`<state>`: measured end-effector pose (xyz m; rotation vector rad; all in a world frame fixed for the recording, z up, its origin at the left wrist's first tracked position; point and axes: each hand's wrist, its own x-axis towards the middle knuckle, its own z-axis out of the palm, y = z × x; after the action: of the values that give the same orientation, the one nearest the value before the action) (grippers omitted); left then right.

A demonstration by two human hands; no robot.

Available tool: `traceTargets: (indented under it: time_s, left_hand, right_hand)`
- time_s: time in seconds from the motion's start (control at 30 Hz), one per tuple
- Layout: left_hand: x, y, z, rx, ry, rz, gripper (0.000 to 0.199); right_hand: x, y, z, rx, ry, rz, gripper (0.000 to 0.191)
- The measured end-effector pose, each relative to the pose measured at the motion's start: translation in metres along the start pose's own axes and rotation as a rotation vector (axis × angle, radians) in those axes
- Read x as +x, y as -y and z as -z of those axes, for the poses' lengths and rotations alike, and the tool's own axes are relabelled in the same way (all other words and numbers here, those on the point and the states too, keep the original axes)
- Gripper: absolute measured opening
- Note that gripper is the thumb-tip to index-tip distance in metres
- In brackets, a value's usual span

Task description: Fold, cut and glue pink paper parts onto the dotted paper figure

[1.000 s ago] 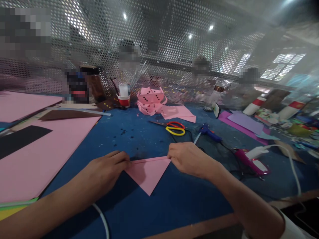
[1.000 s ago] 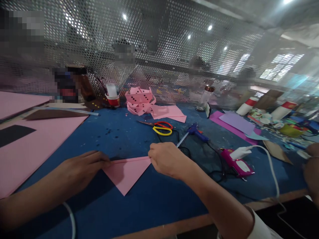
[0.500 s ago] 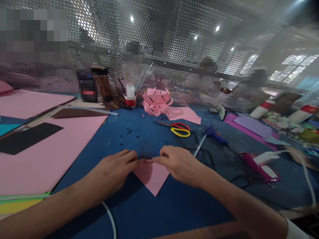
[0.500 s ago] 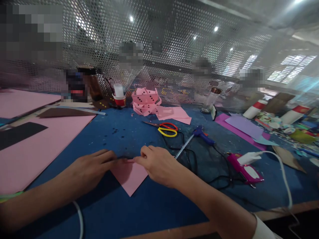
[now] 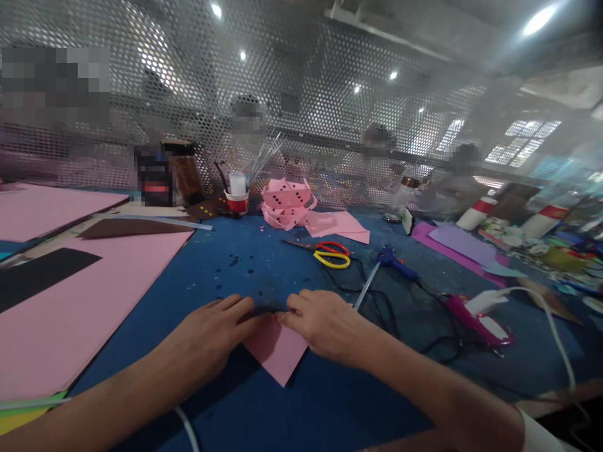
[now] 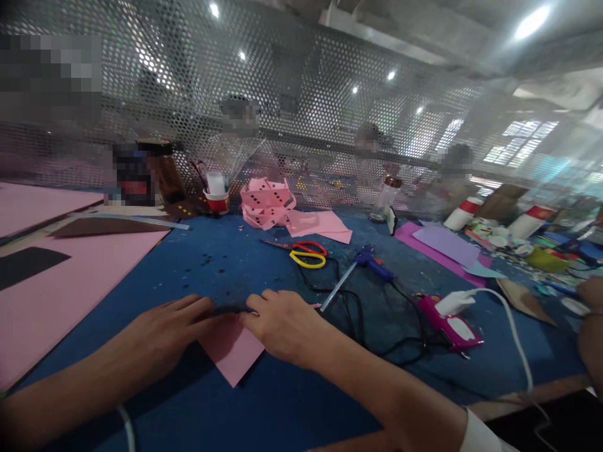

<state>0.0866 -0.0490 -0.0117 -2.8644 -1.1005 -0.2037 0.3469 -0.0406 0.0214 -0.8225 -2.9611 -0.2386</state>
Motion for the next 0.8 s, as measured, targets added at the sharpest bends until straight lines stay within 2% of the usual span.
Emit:
traceTargets:
  time_s: [0.23, 0.4, 0.47, 0.53, 0.6, 0.7, 0.8]
  left_hand:
    - [-0.004, 0.001, 0.001, -0.053, -0.01, 0.016, 0.076]
    - [-0.003, 0.002, 0.001, -0.04, -0.034, 0.014, 0.071]
    - [-0.003, 0.002, 0.003, -0.032, -0.024, 0.017, 0.071]
    - [-0.002, 0.001, 0.005, -0.033, -0.013, 0.009, 0.072]
    - [-0.002, 0.001, 0.006, -0.039, -0.005, 0.001, 0.072]
    - [-0.003, 0.003, 0.005, -0.04, 0.01, 0.007, 0.07]
    - [-0.003, 0.005, 0.002, -0.046, 0.008, 0.002, 0.067]
  right_hand:
    - [-0.008, -0.006, 0.006, 0.075, 0.066, -0.055, 0.024]
    - [-0.018, -0.018, 0.01, 0.17, 0.071, -0.159, 0.023]
    - [-0.017, -0.032, 0.015, 0.195, 0.072, -0.223, 0.027]
    - [-0.011, -0.052, 0.019, 0.106, 0.017, -0.41, 0.031]
    - [-0.002, -0.076, 0.019, 0.065, -0.005, -0.528, 0.032]
    - [0.013, -0.108, 0.012, 0.037, 0.047, -0.617, 0.029]
    - [0.026, -0.127, 0.0, 0.032, 0.141, -0.643, 0.032]
